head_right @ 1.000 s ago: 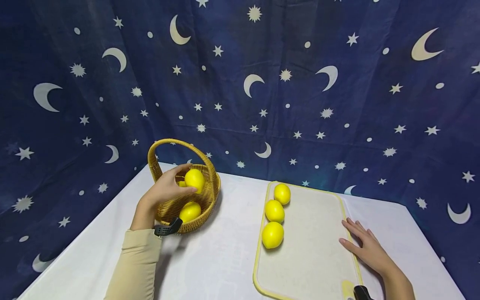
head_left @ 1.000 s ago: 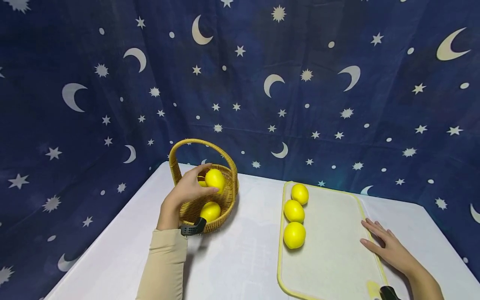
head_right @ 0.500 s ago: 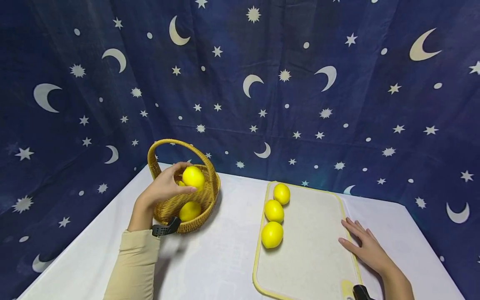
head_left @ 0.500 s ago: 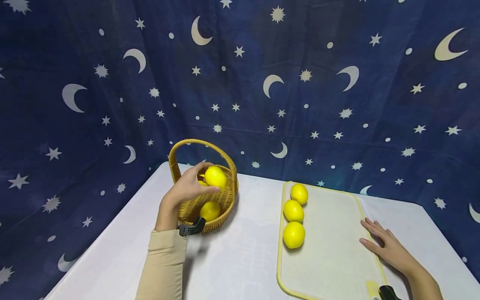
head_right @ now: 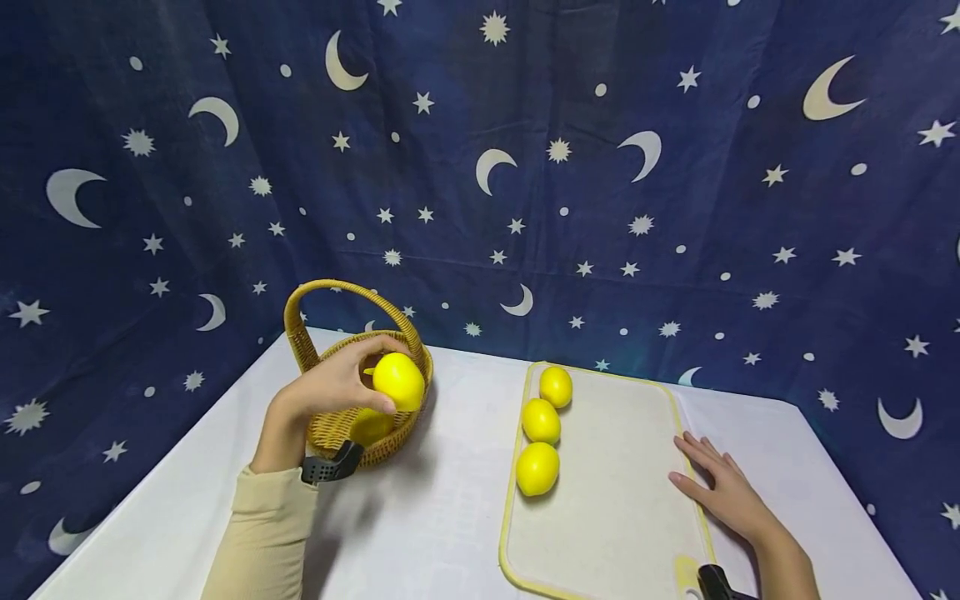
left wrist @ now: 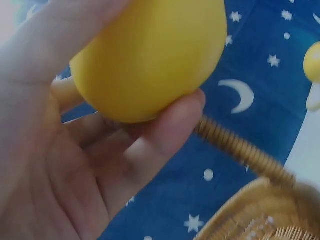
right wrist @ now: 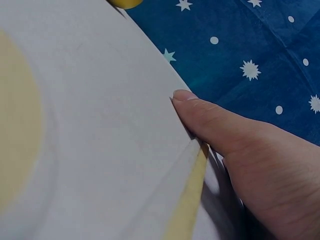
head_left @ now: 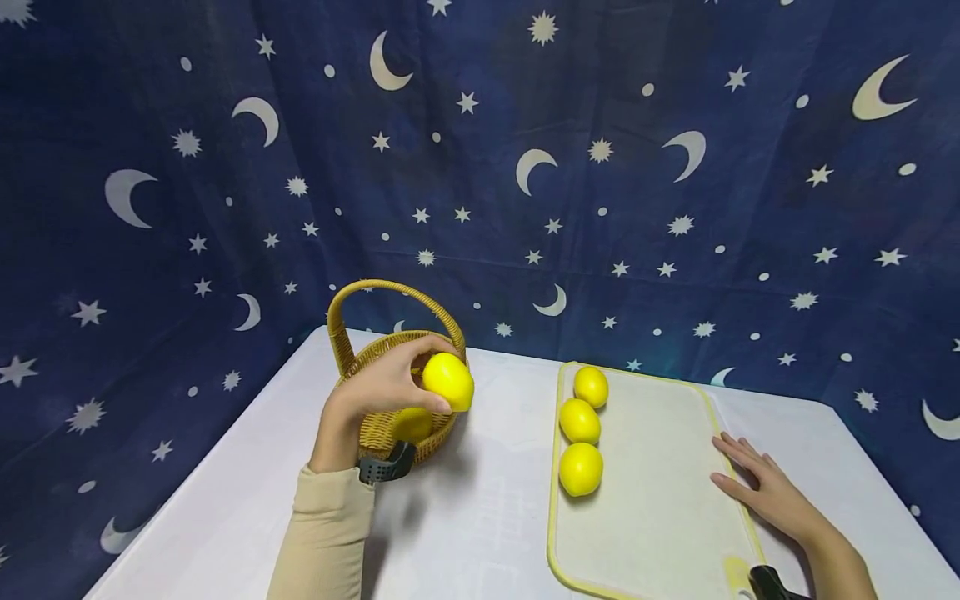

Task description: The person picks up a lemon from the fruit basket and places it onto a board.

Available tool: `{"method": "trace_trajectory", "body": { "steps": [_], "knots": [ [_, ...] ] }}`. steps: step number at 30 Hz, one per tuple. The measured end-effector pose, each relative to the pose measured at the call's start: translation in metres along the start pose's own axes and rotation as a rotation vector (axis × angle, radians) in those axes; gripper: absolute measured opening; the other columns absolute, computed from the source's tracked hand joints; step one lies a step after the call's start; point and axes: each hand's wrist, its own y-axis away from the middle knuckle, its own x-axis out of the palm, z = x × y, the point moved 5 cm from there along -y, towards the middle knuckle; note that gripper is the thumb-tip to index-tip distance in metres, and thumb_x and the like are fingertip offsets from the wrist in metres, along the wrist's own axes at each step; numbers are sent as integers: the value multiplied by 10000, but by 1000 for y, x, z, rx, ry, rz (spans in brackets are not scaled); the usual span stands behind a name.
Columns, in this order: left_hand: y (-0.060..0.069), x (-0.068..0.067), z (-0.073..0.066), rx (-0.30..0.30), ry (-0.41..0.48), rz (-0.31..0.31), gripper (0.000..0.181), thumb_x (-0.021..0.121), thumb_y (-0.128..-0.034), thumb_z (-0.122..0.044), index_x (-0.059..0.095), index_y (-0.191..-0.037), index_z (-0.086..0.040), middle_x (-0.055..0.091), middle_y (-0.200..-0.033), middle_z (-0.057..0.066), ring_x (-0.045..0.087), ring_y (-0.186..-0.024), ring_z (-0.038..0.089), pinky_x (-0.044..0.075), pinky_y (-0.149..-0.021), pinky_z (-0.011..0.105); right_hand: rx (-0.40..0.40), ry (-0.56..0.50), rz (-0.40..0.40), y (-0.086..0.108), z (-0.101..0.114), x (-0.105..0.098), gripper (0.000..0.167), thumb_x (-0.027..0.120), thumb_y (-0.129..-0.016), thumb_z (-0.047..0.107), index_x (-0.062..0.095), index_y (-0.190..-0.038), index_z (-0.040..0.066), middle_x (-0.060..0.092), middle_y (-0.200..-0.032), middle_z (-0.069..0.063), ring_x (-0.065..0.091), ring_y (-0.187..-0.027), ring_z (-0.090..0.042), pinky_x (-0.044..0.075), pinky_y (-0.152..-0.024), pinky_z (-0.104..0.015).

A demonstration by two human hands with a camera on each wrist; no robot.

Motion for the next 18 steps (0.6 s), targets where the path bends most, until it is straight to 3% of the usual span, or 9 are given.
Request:
{"method": "trace_trajectory", "body": {
  "steps": [6,10,13,18],
  "knots": [
    [-9,22,-18,32,46,87,663,850,-699,-230,470,-1241,-202,543,-1204,-12,561,-1015,224,525,-862,358,0,1,1,0,-2,2,730,563,-934,396,277,-1474,-3,146,-1515,-329,-57,-1413,-501,-216,-1097,-576],
    [-19,37,-22,82,58,91,678,840,-712,-202,409,-1236,-200,533,-1221,-9,561,-1025,212,519,-868,354,3,2,3,0,-5,3,731,563,-933,400,275,-1477,4,146,-1518,-324,-64,-1417,-489,-218,-1098,-574],
    [-29,49,-22,88,47,51,676,833,-722,-206,435,-1267,-241,527,-1225,-18,563,-1010,198,525,-848,327,9,6,2,-1,-6,3,738,565,-930,409,278,-1475,3,150,-1517,-324,-61,-1419,-486,-216,-1100,-572],
    [-46,76,-23,92,44,-79,587,816,-745,-221,541,-1262,-267,519,-1211,-41,547,-982,164,543,-791,259,10,13,-6,-2,-5,3,743,571,-924,416,285,-1474,7,165,-1512,-323,-56,-1423,-478,-212,-1106,-565]
  ]
}}
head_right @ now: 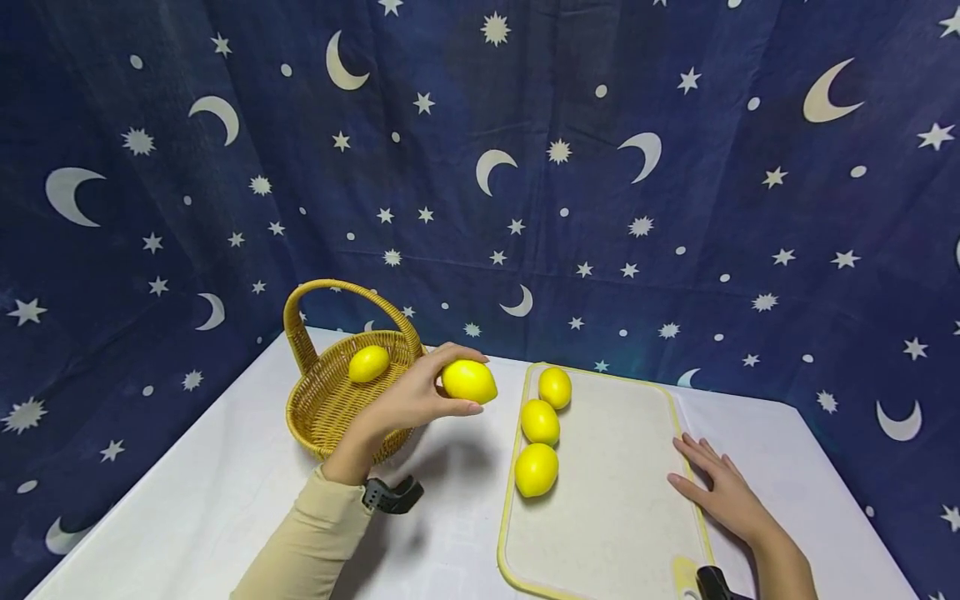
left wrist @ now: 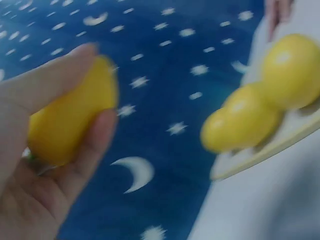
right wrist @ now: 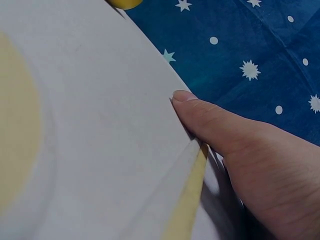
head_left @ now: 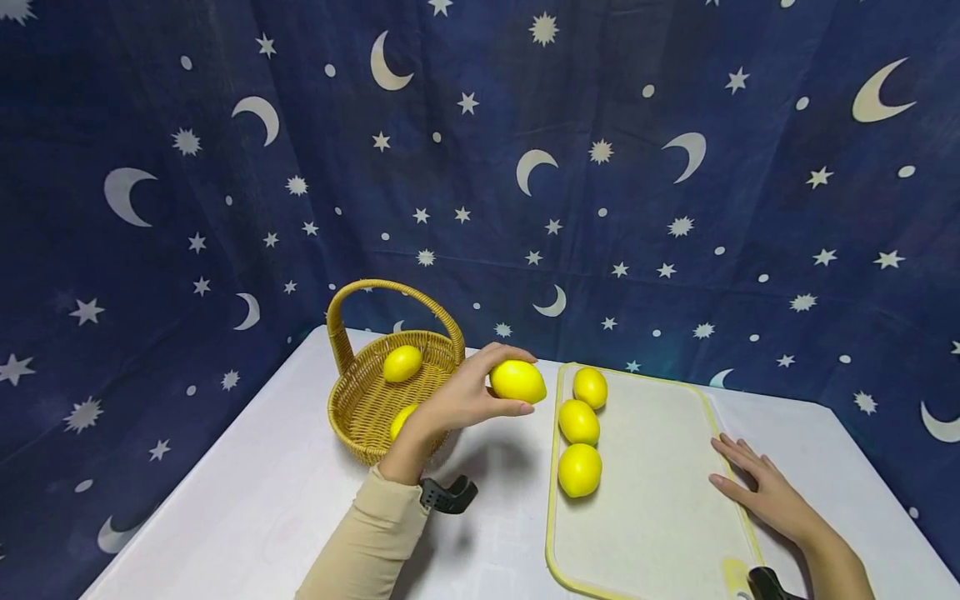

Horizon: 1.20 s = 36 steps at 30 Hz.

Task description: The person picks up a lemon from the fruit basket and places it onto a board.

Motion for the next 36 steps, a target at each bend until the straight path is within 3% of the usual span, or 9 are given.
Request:
{"method": "trace_trajectory", "body": {
  "steps": [2,5,10,14,20,24,29,33,36],
  "knots": [
    [-5,14,0,4,15,-33,561,790,-772,-213,541,-1273,-258,516,-1203,-28,544,-981,152,543,-783,240,-6,1,-6,0,0,-1,738,574,-923,412,289,-1474,11,171,-1513,-321,-52,-1424,-476,-210,-1108,-563],
    [-10,35,-2,11,47,-26,526,701,-837,-174,509,-1324,-235,505,-1265,-3,529,-1030,137,536,-790,223,-17,-3,-11,0,1,-2,729,576,-925,401,293,-1472,11,177,-1513,-320,-44,-1423,-480,-202,-1111,-568],
    [-9,65,-6,16,43,116,509,613,-880,-133,491,-1365,-227,489,-1322,7,506,-1080,83,514,-816,183,-28,-13,-11,0,2,-1,717,576,-929,387,297,-1471,9,180,-1511,-324,-40,-1420,-484,-192,-1114,-572],
    [-8,83,-11,75,0,204,510,670,-872,-141,513,-1351,-218,506,-1312,-2,507,-1090,60,513,-808,155,-35,-7,-16,-2,4,-3,716,575,-927,390,300,-1471,14,189,-1509,-322,-37,-1423,-479,-194,-1119,-560],
    [-12,105,-14,192,-204,124,490,779,-783,-201,563,-1223,-206,598,-1247,-58,558,-1080,31,452,-876,143,-54,-24,-29,-1,3,-3,693,582,-929,360,318,-1461,3,197,-1502,-331,-54,-1423,-471,-190,-1108,-586],
    [-13,112,-14,219,-232,43,487,795,-760,-247,584,-1198,-217,631,-1170,-77,569,-992,13,446,-831,128,-62,-42,-36,2,1,-1,684,591,-927,339,327,-1453,-10,200,-1495,-342,-84,-1429,-436,-192,-1099,-600],
    [-14,109,-13,206,-123,-52,474,713,-824,-283,586,-1279,-241,602,-1253,-72,546,-1081,31,453,-866,166,-74,-35,-47,0,1,-1,678,591,-927,342,332,-1456,5,211,-1497,-333,-87,-1441,-399,-188,-1107,-589],
    [-16,106,-11,166,-15,-41,466,539,-908,-286,512,-1370,-229,537,-1347,-43,510,-1166,61,441,-962,226,-69,-27,-48,0,2,-2,680,591,-925,351,336,-1455,9,216,-1496,-331,-89,-1444,-387,-186,-1111,-583],
    [-21,105,-7,154,-4,-11,469,489,-947,-283,463,-1409,-209,497,-1399,-21,467,-1256,88,393,-1053,274,-65,-19,-47,1,2,-1,679,588,-926,355,339,-1454,8,220,-1495,-330,-102,-1449,-364,-191,-1109,-582]
  ]
}}
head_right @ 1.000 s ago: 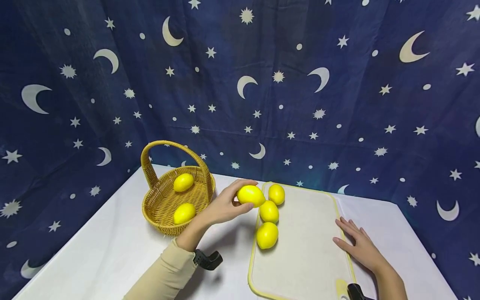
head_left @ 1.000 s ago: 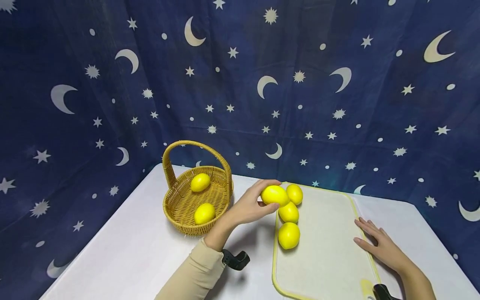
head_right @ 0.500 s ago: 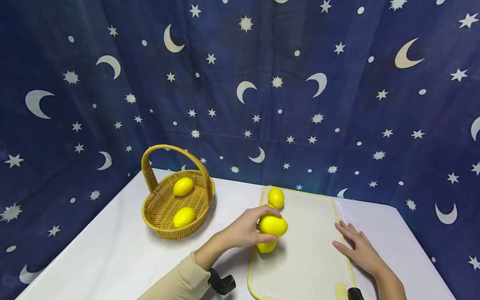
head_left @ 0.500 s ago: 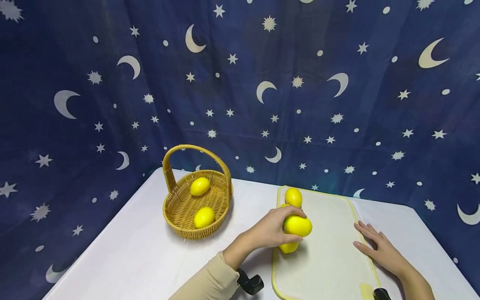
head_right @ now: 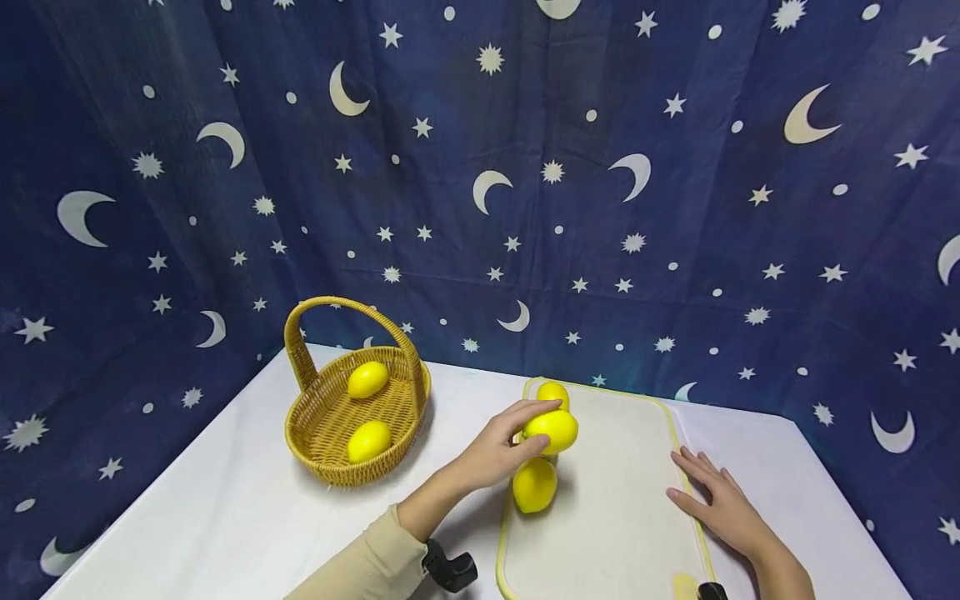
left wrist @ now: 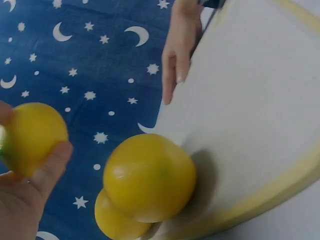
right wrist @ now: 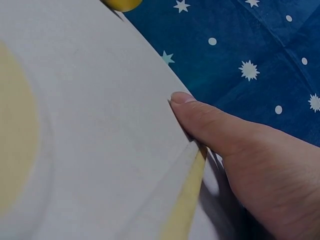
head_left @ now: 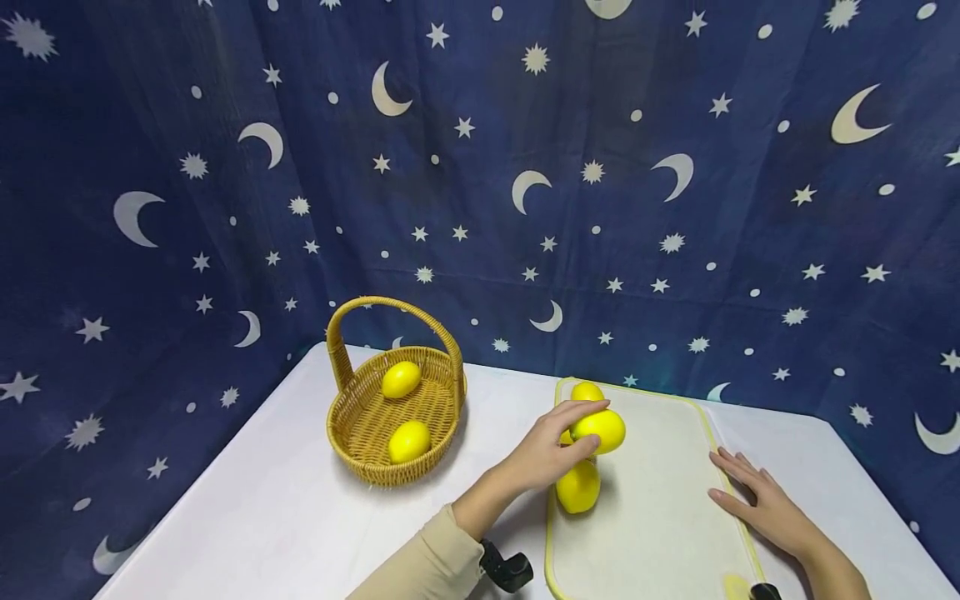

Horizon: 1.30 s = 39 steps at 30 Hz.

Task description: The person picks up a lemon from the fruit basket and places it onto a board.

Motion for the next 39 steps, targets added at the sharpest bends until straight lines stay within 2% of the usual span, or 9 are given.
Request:
{"method": "trace_trajectory", "body": {
  "steps": [4,9,12,15,18,21,25,28,39],
  "knots": [
    [-9,3,8,-18,-88,33,472,545,-959,-275,452,-1416,-199,451,-1456,17,400,-1354,146,363,-1099,319,-4,-5,-4,2,-1,-1,670,584,-930,346,341,-1452,6,219,-1496,-332,-149,-1462,-208,-194,-1103,-590],
    [-24,12,15,-25,-366,43,509,651,-899,-265,498,-1383,-226,447,-1455,-6,419,-1344,154,386,-1080,320,-28,-16,-21,2,0,-1,652,591,-928,324,354,-1448,11,231,-1492,-334,-157,-1344,153,-177,-1104,-604],
    [-31,20,14,6,-501,42,542,712,-850,-256,527,-1356,-196,489,-1408,-26,477,-1286,116,410,-1052,275,-27,-19,-22,3,2,-1,648,592,-927,323,358,-1447,16,237,-1493,-330,-156,-1393,81,-161,-1110,-606],
    [-39,29,11,16,-574,48,560,752,-812,-267,546,-1325,-174,530,-1359,-43,519,-1228,85,436,-1007,239,-15,-26,-18,3,4,-1,656,596,-923,333,357,-1448,19,236,-1496,-325,-133,-1459,-100,-154,-1115,-604],
    [-49,39,11,8,-624,65,566,773,-789,-287,553,-1296,-161,563,-1306,-55,543,-1174,61,435,-982,193,-19,-22,-24,4,3,-2,656,604,-918,331,367,-1444,18,245,-1494,-323,-121,-1461,-96,-141,-1117,-609],
    [-60,48,12,3,-686,104,571,779,-779,-304,556,-1281,-147,581,-1270,-49,559,-1133,60,432,-965,156,-22,-16,-32,3,2,-2,656,610,-915,329,373,-1439,15,251,-1490,-325,-113,-1466,-119,-139,-1117,-609],
    [-69,58,20,-5,-759,169,570,780,-773,-330,569,-1272,-151,592,-1242,-49,574,-1084,63,455,-931,171,-3,-33,-25,1,2,2,668,616,-909,342,375,-1435,8,240,-1493,-325,-36,-1451,-386,-151,-1116,-602],
    [-70,62,28,-14,-807,232,561,786,-765,-339,585,-1258,-164,594,-1229,-56,583,-1052,57,459,-921,167,5,-52,-17,0,3,7,675,624,-903,350,383,-1429,2,235,-1492,-328,24,-1413,-492,-152,-1118,-596],
    [-72,69,35,22,-904,380,581,735,-807,-397,555,-1312,-173,551,-1289,-37,588,-1057,69,451,-944,154,-9,-29,-36,2,1,-2,661,618,-908,339,381,-1437,23,248,-1502,-308,4,-1437,-411,-131,-1122,-607]
  ]
}}
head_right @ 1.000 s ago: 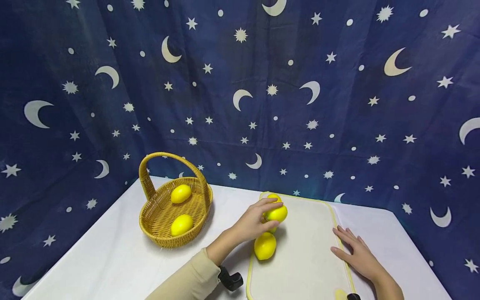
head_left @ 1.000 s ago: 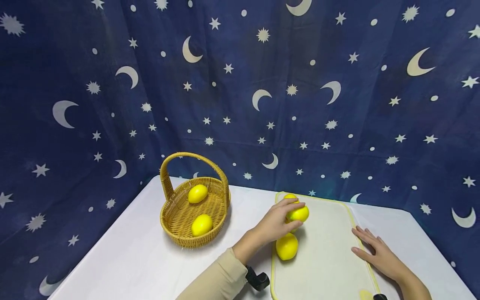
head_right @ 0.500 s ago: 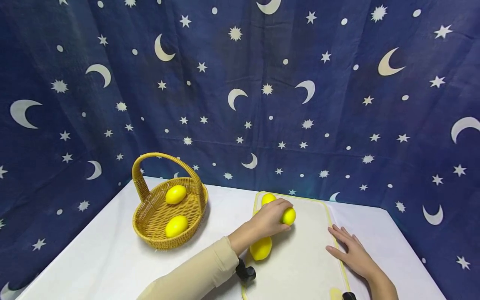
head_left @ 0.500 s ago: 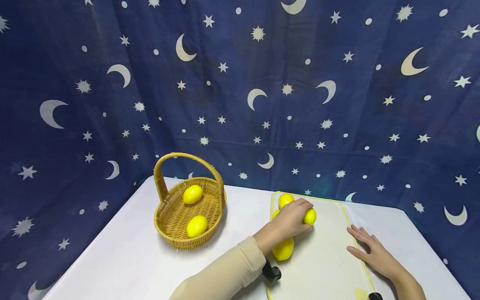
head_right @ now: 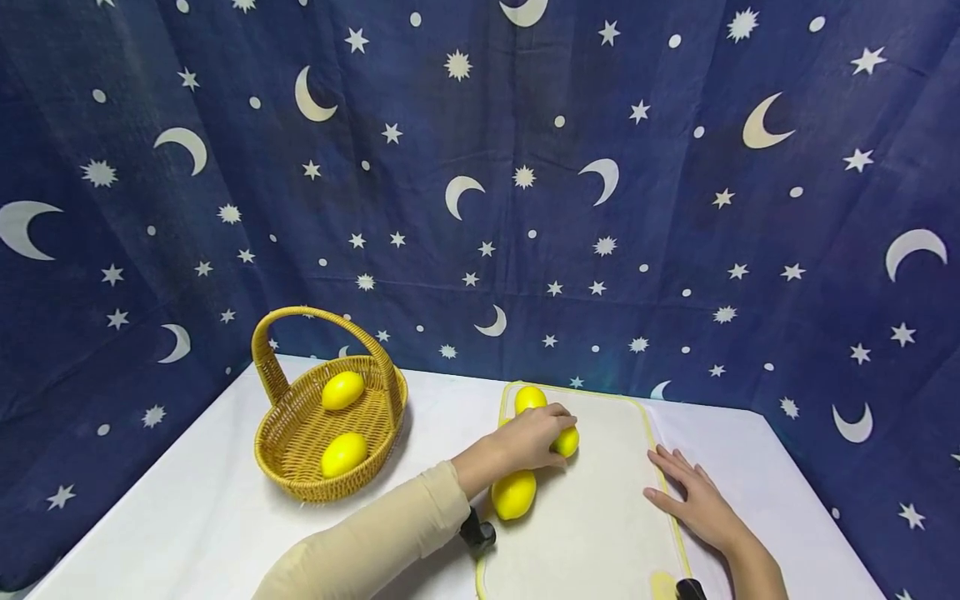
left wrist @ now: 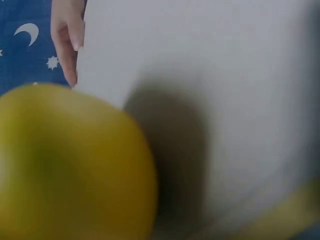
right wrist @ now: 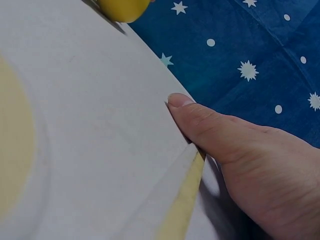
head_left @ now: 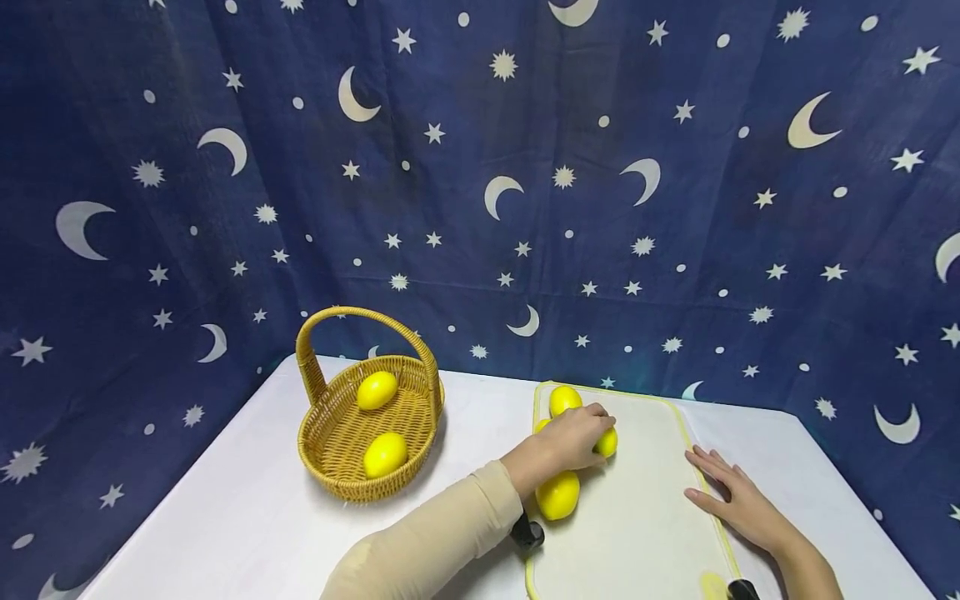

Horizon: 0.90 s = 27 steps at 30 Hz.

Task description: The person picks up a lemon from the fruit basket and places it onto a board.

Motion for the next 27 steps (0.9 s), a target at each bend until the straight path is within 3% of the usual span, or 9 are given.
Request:
{"method": "trace_trajectory", "body": {
  "steps": [5,9,13,22,27],
  "knots": [
    [0,-3,6,42,57,59,584,640,-868,-383,495,-1384,-151,502,-1362,-25,575,-1099,77,433,-970,159,18,12,1,0,0,-3,678,620,-904,365,381,-1436,20,250,-1498,-309,12,-1438,-424,-147,-1131,-577],
    [-1,-7,11,96,96,77,572,657,-869,-338,501,-1381,-136,502,-1363,-17,548,-1153,76,417,-990,160,10,21,-9,0,0,-5,669,622,-903,356,385,-1438,33,261,-1500,-299,26,-1444,-408,-128,-1142,-567],
    [-4,-7,14,121,123,66,579,698,-848,-354,529,-1359,-139,525,-1338,-21,538,-1166,78,412,-992,162,3,18,-17,0,0,-7,661,627,-900,340,389,-1438,39,270,-1499,-295,49,-1430,-433,-106,-1140,-585],
    [-4,0,17,61,144,-17,550,731,-809,-405,587,-1291,-183,552,-1274,-49,565,-1096,74,431,-956,161,10,5,-13,1,2,-3,664,632,-897,350,400,-1426,21,271,-1495,-299,86,-1416,-480,-120,-1148,-557],
    [-2,2,17,62,148,-62,525,729,-813,-397,598,-1275,-184,559,-1265,-45,571,-1092,73,435,-950,157,18,3,-10,0,3,-2,671,638,-889,359,410,-1420,18,275,-1498,-292,110,-1394,-513,-87,-1135,-603]
  ]
}}
